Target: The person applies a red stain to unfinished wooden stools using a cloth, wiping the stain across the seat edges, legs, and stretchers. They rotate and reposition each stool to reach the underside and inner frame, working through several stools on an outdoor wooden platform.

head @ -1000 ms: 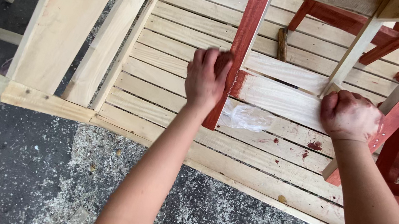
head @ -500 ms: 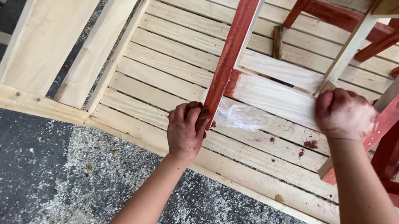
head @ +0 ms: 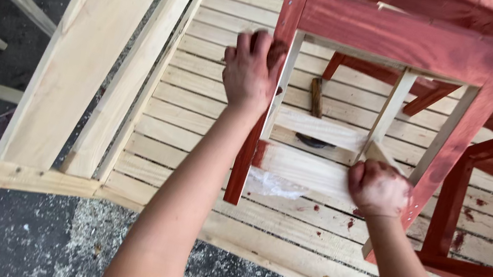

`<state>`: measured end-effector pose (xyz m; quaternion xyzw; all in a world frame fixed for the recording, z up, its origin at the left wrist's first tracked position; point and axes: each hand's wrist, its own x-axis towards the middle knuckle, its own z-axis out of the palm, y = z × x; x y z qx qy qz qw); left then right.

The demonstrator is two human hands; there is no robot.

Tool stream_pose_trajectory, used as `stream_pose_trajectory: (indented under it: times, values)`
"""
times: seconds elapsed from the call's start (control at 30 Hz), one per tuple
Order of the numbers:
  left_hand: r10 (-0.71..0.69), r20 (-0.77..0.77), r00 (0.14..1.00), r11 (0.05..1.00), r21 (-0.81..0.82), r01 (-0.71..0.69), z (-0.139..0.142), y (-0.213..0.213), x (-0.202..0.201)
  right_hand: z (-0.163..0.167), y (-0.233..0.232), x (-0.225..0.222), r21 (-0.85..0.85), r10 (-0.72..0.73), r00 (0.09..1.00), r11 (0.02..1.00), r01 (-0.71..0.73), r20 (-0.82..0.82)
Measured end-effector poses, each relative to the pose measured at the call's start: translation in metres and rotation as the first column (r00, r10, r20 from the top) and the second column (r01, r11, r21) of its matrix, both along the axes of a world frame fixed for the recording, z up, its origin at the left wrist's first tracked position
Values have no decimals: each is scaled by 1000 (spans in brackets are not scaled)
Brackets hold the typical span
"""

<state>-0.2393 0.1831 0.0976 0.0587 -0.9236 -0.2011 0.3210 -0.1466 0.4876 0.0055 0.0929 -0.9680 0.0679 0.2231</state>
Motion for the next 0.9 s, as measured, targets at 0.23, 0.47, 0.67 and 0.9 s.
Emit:
stream_pose_trajectory:
  times: [0.23, 0.47, 0.67, 0.9]
  values:
    - [60, 61, 996, 997, 42, -63, 75, 10, -94, 6, -3, -1, -46, 12, 1000, 999, -11, 21]
    - [94, 37, 995, 996, 2, -94, 64, 16, -94, 8, -4, -6, -43, 12, 1000, 999, -12, -12]
    - [18, 34, 999, 998, -67, -16, 31, 7, -40, 4, -3, -5, -18, -17, 1000, 1000, 17, -12]
    - [-10, -5, 1000, 996, -87, 10, -53, 1, 77, -12, 8, -14, 48, 11, 1000, 999, -10, -26]
